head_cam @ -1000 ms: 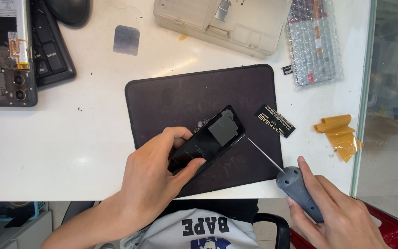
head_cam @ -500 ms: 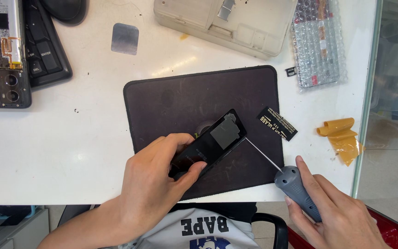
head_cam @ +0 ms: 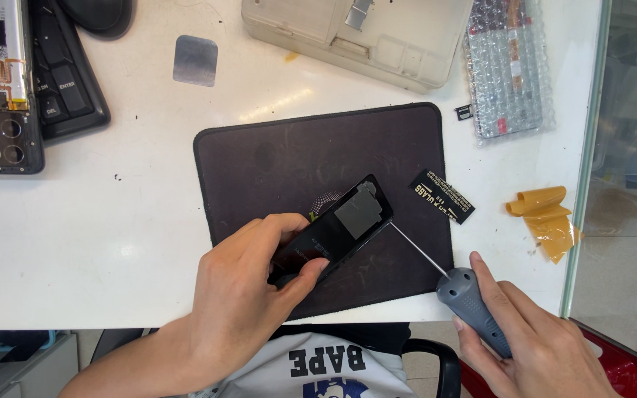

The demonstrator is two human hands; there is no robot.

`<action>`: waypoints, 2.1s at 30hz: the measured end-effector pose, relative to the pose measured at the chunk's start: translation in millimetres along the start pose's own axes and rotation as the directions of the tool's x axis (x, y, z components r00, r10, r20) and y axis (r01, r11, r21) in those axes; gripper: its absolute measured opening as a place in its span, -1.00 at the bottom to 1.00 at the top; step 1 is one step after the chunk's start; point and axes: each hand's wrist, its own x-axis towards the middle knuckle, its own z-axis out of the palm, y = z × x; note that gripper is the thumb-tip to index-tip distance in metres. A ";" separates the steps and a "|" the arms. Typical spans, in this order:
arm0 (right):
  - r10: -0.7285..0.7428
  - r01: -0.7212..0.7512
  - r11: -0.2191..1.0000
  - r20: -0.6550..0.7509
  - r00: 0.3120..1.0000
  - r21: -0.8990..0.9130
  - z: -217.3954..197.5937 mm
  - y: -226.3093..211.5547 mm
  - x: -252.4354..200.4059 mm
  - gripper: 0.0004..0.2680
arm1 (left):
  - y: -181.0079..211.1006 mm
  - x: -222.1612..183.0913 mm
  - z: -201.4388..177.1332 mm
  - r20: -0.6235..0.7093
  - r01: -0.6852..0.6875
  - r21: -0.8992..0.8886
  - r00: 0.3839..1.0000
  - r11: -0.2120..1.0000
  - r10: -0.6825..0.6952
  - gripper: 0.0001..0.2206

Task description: The person disassembles a smartphone using a screwdriver and a precision tool. They remove the back cover, unscrew internal components, and carefully pry open parts of the device's interior.

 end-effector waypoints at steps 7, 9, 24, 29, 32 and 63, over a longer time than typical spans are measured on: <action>-0.008 0.008 1.000 0.005 1.000 -0.002 1.6 -2.4 -0.7 -0.36 | -0.3 -0.2 1.7 0.019 0.022 0.004 1.000 1.000 -0.022 -0.66; 0.008 -0.008 1.000 0.033 0.999 0.009 2.0 -3.8 -3.0 -0.39 | -0.6 -0.5 1.3 0.010 0.000 0.007 1.000 1.000 0.000 -0.66; -0.073 0.072 0.996 0.011 0.997 0.058 15.5 0.6 -6.4 -0.37 | 0.1 -1.4 0.9 -0.008 -0.025 0.008 1.000 1.000 0.025 -0.66; -0.188 0.192 0.981 -0.095 0.977 0.035 27.5 6.6 -7.4 -0.37 | -0.1 -1.2 1.0 0.000 -0.018 0.013 1.000 1.000 0.018 -0.66; -0.174 0.179 0.982 -0.067 0.982 0.065 31.8 9.0 -8.1 -0.40 | -0.2 -1.2 0.7 0.005 -0.012 0.014 1.000 1.000 0.012 -0.66; -0.225 0.227 0.973 -0.034 0.974 0.043 39.5 -4.5 -14.4 -0.32 | -2.5 -3.3 0.4 -0.053 -0.090 0.040 0.994 0.995 0.092 -0.64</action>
